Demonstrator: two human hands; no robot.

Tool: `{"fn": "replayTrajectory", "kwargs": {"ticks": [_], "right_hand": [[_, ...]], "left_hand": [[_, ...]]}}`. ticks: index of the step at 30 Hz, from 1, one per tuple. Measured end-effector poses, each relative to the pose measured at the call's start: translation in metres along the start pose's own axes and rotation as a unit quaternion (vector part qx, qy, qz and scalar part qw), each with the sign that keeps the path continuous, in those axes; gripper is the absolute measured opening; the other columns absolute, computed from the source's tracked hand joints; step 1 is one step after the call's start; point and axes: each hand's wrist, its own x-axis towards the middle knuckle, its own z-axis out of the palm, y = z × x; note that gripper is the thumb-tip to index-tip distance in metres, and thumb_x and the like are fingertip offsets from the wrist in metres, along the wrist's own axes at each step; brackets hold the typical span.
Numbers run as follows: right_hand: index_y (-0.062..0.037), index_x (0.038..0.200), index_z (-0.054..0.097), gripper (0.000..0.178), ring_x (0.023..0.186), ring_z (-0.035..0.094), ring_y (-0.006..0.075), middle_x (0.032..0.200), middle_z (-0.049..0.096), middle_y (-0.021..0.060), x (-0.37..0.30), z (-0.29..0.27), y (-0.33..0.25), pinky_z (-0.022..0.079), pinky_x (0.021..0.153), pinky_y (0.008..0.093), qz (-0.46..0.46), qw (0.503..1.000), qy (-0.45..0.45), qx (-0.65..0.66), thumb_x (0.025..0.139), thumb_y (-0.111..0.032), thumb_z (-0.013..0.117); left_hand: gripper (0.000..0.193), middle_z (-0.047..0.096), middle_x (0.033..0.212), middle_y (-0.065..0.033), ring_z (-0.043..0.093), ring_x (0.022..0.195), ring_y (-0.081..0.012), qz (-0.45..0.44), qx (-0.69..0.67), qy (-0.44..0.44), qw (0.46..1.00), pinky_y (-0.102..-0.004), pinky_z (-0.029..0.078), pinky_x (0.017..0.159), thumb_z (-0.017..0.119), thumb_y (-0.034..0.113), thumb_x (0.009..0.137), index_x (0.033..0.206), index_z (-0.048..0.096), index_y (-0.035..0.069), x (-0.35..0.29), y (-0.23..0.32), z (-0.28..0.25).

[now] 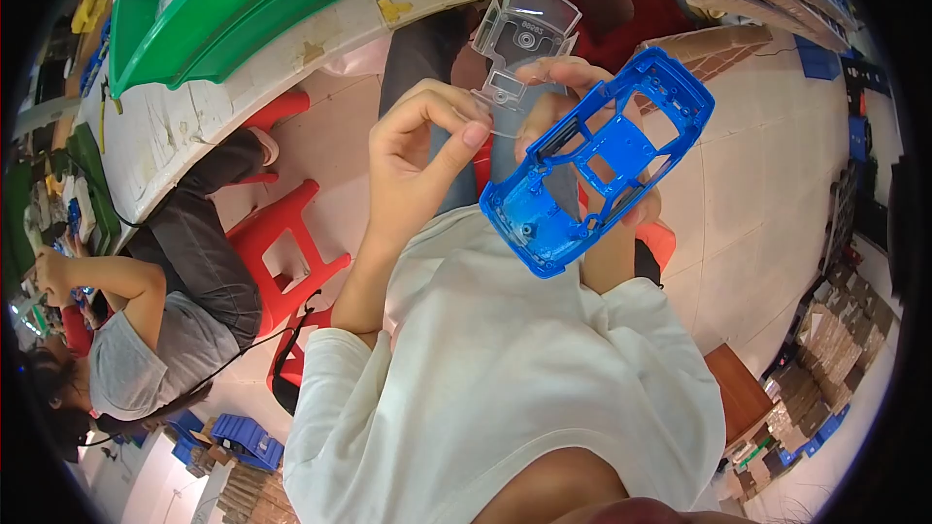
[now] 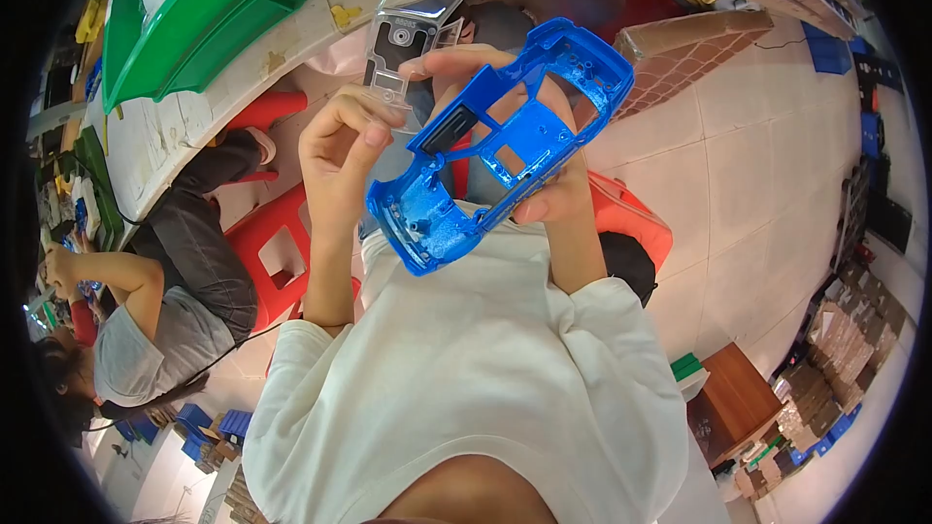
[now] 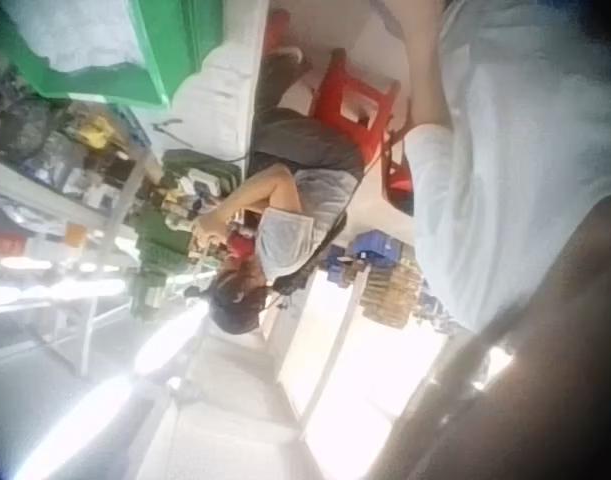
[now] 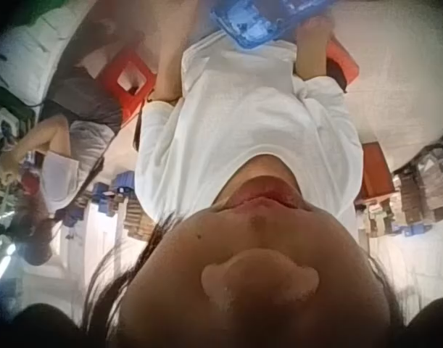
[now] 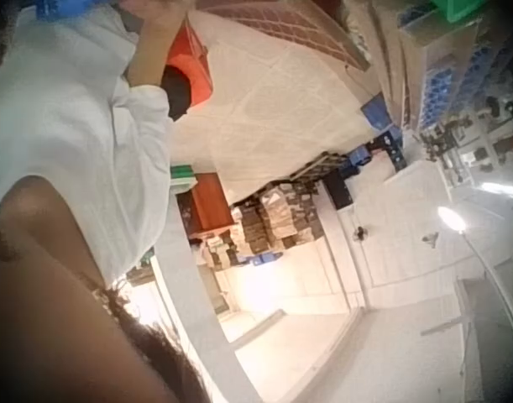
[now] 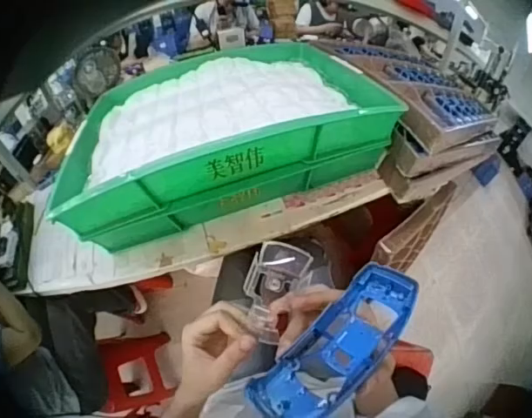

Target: The person assembles blue toy car shells by hand, inserting clear plastic window inserts into them.

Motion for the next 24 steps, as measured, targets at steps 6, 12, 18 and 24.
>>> {"fn": "replayTrajectory", "kwargs": {"ticks": [6, 12, 18, 24], "right_hand": [[0.0109, 0.115, 0.035, 0.091, 0.078, 0.052, 0.0162, 0.114, 0.043, 0.0243, -0.003, -0.004, -0.003, 0.043, 0.066, 0.0233, 0.015, 0.999, -0.04, 0.007, 0.05, -0.04, 0.072], [0.0037, 0.11, 0.042, 0.071, 0.089, 0.052, 0.0267, 0.114, 0.041, 0.0284, -0.007, -0.002, -0.003, 0.046, 0.07, 0.0293, 0.042, 0.996, -0.077, -0.025, 0.057, -0.034, 0.071], [0.0021, 0.103, 0.047, 0.061, 0.098, 0.049, 0.0302, 0.112, 0.045, 0.0231, -0.006, -0.007, -0.005, 0.044, 0.077, 0.0345, 0.024, 0.992, -0.081, -0.091, 0.055, -0.028, 0.071], [-0.003, 0.114, 0.036, 0.068, 0.104, 0.048, 0.0288, 0.112, 0.045, 0.0188, -0.001, -0.02, -0.002, 0.044, 0.083, 0.0372, -0.145, 0.836, 0.053, -0.527, 0.058, -0.012, 0.075]], "left_hand": [[0.049, 0.055, 0.086, -0.0082, 0.047, 0.083, -0.0138, 0.019, 0.014, -0.072, 0.997, -0.0253, 0.032, 0.074, 0.029, 0.04, 0.084, 0.09, 0.053, -0.003, 0.023, 0.003, -0.025], [0.041, 0.052, 0.082, -0.003, 0.045, 0.077, -0.0078, -0.132, 0.005, -0.124, 0.983, -0.0174, 0.031, 0.068, 0.05, 0.025, 0.074, 0.104, 0.047, -0.002, 0.054, 0.036, -0.013], [0.021, 0.055, 0.081, -0.0037, 0.053, 0.078, -0.0096, -0.102, -0.089, -0.126, 0.983, -0.02, 0.04, 0.07, 0.054, 0.007, 0.075, 0.095, 0.05, 0.001, 0.055, 0.039, -0.026], [0.019, 0.057, 0.08, -0.0102, 0.054, 0.075, -0.0141, 0.189, 0.17, 0.163, 0.953, -0.0242, 0.04, 0.072, 0.054, -0.006, 0.07, 0.085, 0.044, 0.001, 0.035, 0.049, -0.009]]}}
